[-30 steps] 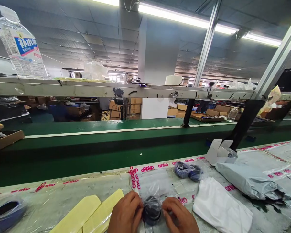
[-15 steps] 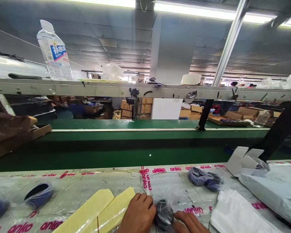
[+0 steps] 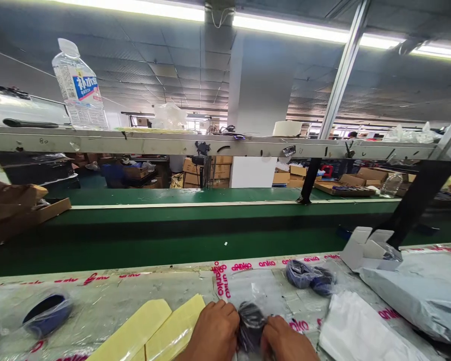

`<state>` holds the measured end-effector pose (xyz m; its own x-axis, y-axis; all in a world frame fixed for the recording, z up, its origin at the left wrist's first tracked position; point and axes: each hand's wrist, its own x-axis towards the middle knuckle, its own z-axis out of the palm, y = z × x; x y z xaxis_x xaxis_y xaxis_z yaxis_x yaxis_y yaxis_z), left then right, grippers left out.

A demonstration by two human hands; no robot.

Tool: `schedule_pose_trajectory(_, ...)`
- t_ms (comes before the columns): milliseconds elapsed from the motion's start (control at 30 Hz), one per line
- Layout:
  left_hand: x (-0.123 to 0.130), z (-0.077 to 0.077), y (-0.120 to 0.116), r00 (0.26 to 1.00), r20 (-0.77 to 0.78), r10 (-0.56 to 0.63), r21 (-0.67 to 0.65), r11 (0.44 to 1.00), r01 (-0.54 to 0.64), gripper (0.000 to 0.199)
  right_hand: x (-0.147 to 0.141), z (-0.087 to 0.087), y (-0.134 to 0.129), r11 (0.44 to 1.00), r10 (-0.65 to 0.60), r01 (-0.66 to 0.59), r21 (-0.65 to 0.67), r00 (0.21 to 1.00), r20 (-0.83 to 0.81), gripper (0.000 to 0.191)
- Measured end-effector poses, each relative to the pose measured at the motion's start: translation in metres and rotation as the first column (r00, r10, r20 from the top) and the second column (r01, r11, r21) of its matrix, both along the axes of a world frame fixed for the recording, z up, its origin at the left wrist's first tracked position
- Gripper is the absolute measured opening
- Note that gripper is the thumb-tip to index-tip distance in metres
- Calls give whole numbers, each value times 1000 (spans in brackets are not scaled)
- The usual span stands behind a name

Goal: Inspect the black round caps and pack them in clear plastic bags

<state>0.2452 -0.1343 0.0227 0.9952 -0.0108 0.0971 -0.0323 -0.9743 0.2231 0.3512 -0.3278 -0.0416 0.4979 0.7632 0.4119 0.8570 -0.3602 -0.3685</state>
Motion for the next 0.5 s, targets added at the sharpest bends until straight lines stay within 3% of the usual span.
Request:
schedule_pose_trajectory(100, 0, 17, 0, 997, 8, 76, -141, 987, -74, 16, 5, 25, 3, 996, -21, 51, 73, 933, -359, 12)
schedule_pose_trajectory(200, 3, 26, -1, 985, 6, 174, -253, 953, -167, 17, 7, 39, 10, 980, -1, 128, 151, 767, -642, 15)
schedule_pose_trajectory(333, 11, 25, -6, 977, -25, 212, -301, 930, -210, 16, 4, 39, 19, 937, 35, 259, 236, 601, -799, 18)
schedule_pose_trajectory(433, 18, 20, -7, 977, -41, 208, -346, 915, -209, 14, 3, 39, 22, 898, 53, 340, 279, 546, -836, 21)
schedule_pose_trajectory(500, 24, 17, -5, 978, -49, 202, -471, 859, -201, 11, 5, 45, 22, 875, 60, 383, 295, 520, -852, 22)
